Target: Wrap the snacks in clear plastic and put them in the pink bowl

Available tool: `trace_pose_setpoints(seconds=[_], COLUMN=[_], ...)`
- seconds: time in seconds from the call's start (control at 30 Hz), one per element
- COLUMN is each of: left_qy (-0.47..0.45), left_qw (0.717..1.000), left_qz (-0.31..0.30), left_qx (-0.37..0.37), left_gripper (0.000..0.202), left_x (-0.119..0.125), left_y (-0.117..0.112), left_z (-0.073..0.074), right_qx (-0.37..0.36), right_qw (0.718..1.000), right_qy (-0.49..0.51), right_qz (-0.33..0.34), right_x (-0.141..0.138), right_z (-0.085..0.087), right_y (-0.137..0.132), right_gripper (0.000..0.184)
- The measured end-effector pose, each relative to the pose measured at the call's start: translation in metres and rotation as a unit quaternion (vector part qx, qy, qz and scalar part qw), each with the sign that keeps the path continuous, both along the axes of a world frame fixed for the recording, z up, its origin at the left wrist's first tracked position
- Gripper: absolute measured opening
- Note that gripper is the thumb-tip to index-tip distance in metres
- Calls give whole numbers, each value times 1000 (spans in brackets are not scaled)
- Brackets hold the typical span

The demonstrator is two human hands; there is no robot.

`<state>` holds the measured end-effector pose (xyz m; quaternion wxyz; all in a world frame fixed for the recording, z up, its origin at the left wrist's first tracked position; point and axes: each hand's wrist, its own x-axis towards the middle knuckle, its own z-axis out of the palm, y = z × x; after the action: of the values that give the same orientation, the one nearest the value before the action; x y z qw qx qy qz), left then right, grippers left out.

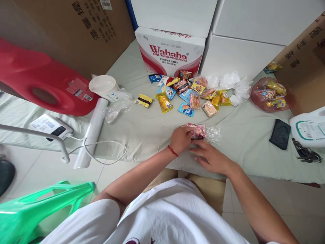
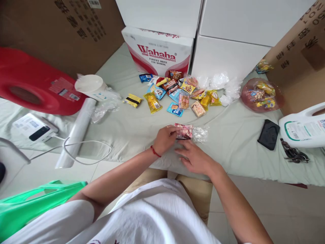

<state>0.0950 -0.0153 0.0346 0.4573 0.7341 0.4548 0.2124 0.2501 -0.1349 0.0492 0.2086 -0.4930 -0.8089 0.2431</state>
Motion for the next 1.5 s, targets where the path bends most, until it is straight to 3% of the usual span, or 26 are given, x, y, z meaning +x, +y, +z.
trace_pose_setpoints(seconds=[0.03, 0.1, 0.17, 0.23, 0.27, 0.33, 0.47, 0.63, 0.7, 0.77, 0.83, 0.87, 0.97, 1.0, 1.03, 1.07, 1.17, 1.27, 1.33, 1.4, 1.5], left_qy=[43, 105, 130, 139, 143, 148, 167, 175, 143, 121, 124, 131, 124, 105, 76, 37, -108, -189, -186, -146, -49], left_qw=[998, 989, 984, 981, 980, 979, 978, 979, 983, 981, 965, 952, 921, 916, 916, 918, 933, 938, 940, 944, 949], left_qz=[-5, 0, 7, 8, 11, 33, 62, 19, 17, 13, 3, -6, -61, -88, -116, -141, -163, -169, -188, -194, -167], left_qx=[51, 106, 124, 133, 136, 136, 108, 107, 111, 151, 232, 276, 365, 377, 378, 369, 303, 234, 215, 221, 264], left_gripper=[34, 30, 26, 23, 21, 24, 60, 40, 35, 26, 15, 10, 12, 15, 21, 29, 49, 66, 72, 69, 50], left_x=[0, -1, 0, 2, 3, 4, 9, 17, 18, 17, 14, 12, 4, 2, -1, -4, -11, -20, -31, -50, -92], left_y=[-1, -4, -5, -3, -2, 1, 4, -2, -8, -15, -23, -27, -38, -42, -44, -47, -51, -51, -49, -47, -42], left_z=[-2, -4, -4, -2, -2, -2, -9, -6, 0, 5, 5, 4, -10, -16, -22, -27, -37, -33, -27, -22, -23], right_qx=[-1, 33, 91, 93, 66, 3, -6, 16, 35, 28, -18, -49, -117, -125, -131, -134, -136, -123, -113, -85, 24], right_qw=[999, 983, 930, 890, 891, 906, 914, 924, 922, 914, 877, 838, 683, 652, 640, 645, 697, 749, 783, 800, 781], right_qy=[29, 53, 8, -58, -79, -84, -32, -43, -28, 62, 243, 350, 601, 636, 649, 646, 595, 535, 481, 421, 331], right_qz=[-25, -171, -357, -443, -443, -414, -405, -379, -385, -401, -415, -415, -399, -393, -389, -386, -377, -370, -378, -419, -529], right_x=[4, 17, 35, 54, 62, 70, 55, 8, -7, -17, -25, -28, -34, -35, -36, -37, -37, -35, -26, -2, 71], right_z=[2, 4, -1, -13, -20, -32, -31, -6, -6, -14, -25, -29, -38, -38, -37, -36, -35, -40, -45, -47, -34], right_y=[-2, -1, 9, 23, 29, 35, 29, 17, 18, 20, 22, 23, 23, 23, 22, 22, 19, 16, 12, 7, 4], right_gripper=[32, 33, 37, 52, 57, 47, 21, 12, 13, 12, 11, 13, 24, 28, 31, 34, 42, 45, 46, 51, 59])
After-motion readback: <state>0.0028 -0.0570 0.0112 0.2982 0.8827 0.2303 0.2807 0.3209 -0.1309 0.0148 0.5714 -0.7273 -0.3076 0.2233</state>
